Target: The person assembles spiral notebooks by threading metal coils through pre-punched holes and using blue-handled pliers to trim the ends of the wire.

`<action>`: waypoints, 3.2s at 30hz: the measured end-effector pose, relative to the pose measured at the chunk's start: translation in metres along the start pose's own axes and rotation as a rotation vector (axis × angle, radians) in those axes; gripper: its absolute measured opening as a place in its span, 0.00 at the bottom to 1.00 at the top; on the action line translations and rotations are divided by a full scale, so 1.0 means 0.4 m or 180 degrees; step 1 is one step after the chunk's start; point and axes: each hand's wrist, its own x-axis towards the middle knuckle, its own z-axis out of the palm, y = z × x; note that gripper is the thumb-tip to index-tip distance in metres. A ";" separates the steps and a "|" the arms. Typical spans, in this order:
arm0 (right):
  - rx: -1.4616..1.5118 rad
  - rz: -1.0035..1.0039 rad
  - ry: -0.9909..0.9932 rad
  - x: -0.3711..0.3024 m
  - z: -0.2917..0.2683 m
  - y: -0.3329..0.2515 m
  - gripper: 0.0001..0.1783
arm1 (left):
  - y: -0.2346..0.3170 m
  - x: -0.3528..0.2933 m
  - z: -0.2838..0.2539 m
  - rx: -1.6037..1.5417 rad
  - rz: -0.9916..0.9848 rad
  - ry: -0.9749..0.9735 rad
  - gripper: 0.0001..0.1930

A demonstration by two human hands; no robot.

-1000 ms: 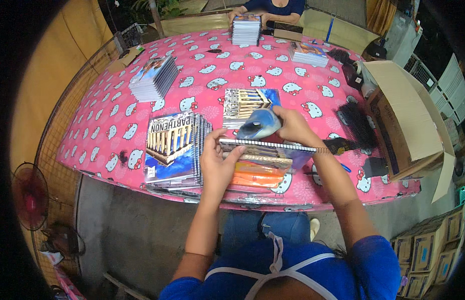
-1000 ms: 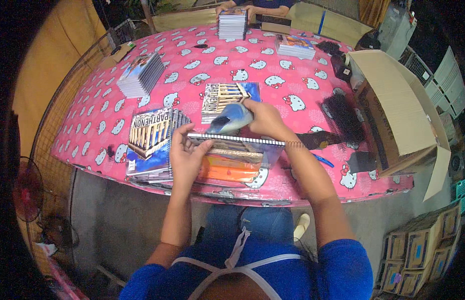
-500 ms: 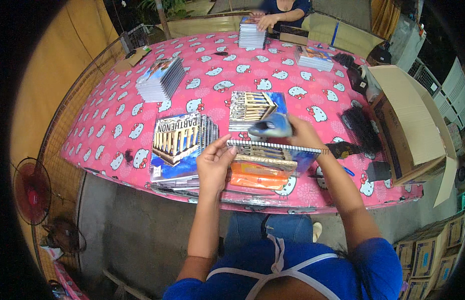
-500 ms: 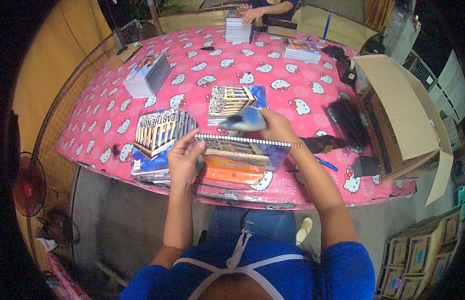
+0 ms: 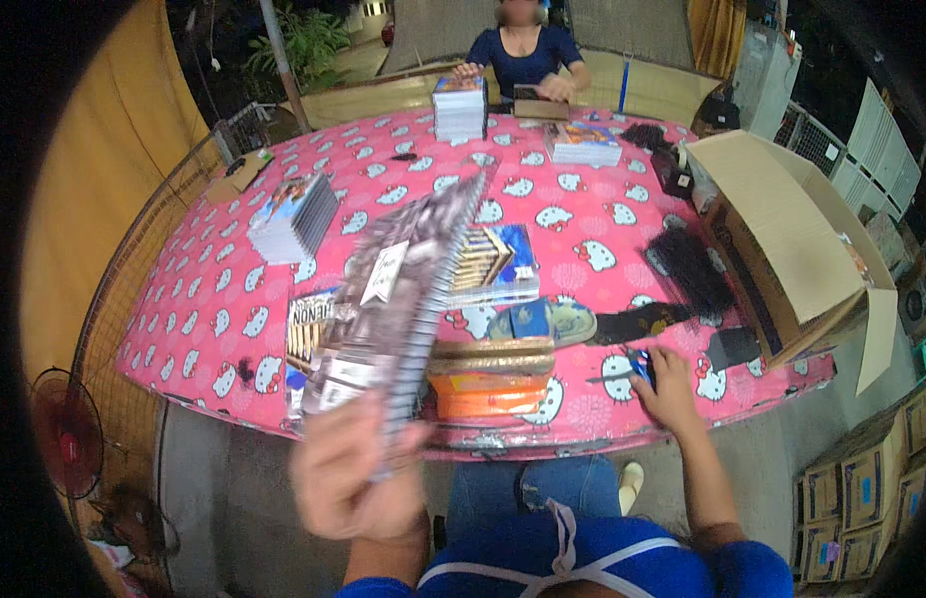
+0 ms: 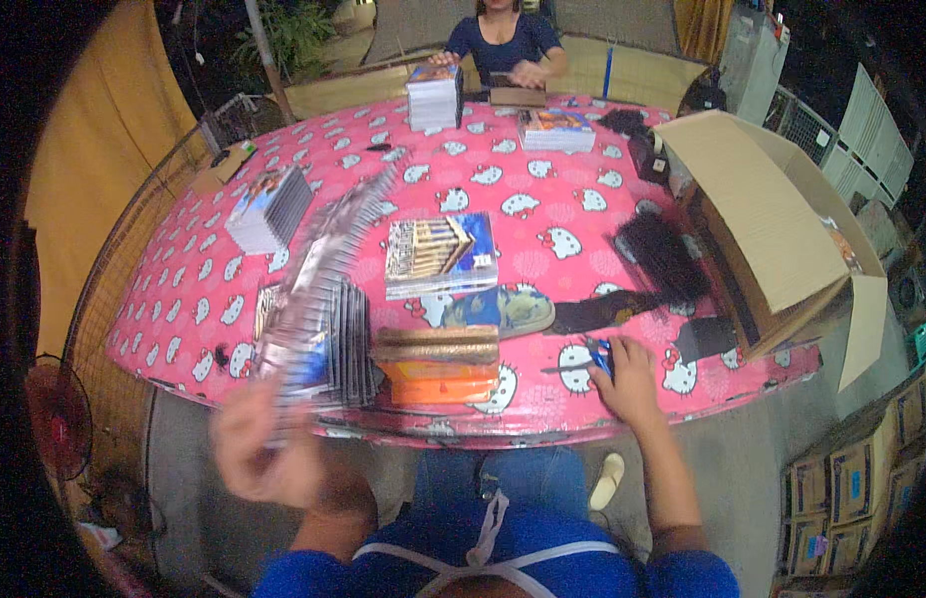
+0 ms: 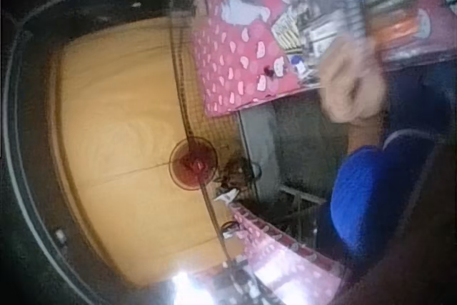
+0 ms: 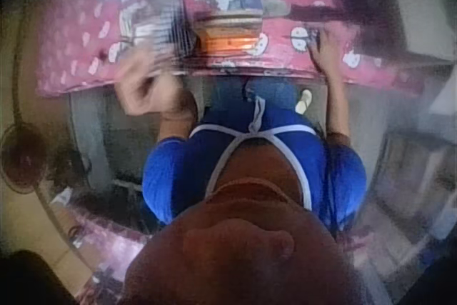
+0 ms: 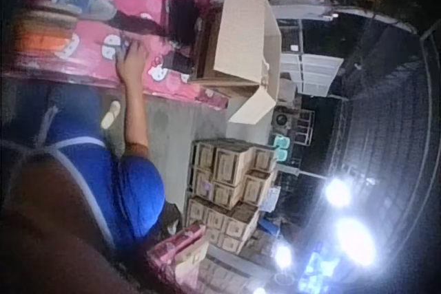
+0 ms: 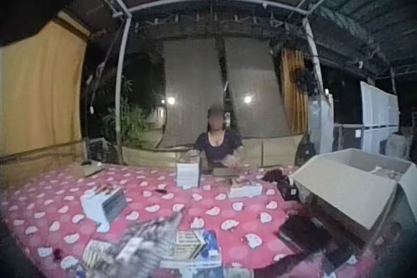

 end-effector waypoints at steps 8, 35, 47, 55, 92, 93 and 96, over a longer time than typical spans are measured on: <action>0.1433 -0.0212 0.0036 0.007 -0.087 -0.165 0.21 | -0.053 -0.229 0.104 -0.0265 -0.0982 -0.1592 0.10; 0.5744 0.0964 -0.3606 0.040 -0.134 -0.358 0.19 | -0.058 -0.203 0.099 -0.0395 -0.0588 -0.1438 0.10; 0.0147 -0.0256 0.0105 0.035 -0.016 -0.089 0.24 | -0.419 -0.176 -0.189 0.0101 -0.1966 0.1963 0.11; 0.1280 -0.0212 0.0184 0.488 0.164 -0.212 0.28 | -0.512 -0.276 -0.270 0.1901 -0.2098 0.0960 0.16; 0.2597 -0.0665 -0.0254 0.093 0.073 -0.314 0.55 | -0.234 -0.239 0.126 -0.1469 -0.3272 -0.0655 0.42; 0.3163 -0.0561 -0.0504 0.059 0.066 -0.342 0.60 | -0.224 -0.249 0.141 -0.1263 -0.3177 -0.0902 0.42; 0.3011 -0.0747 -0.0614 0.104 0.039 -0.268 0.43 | -0.242 -0.233 0.138 -0.1067 -0.3076 -0.0718 0.47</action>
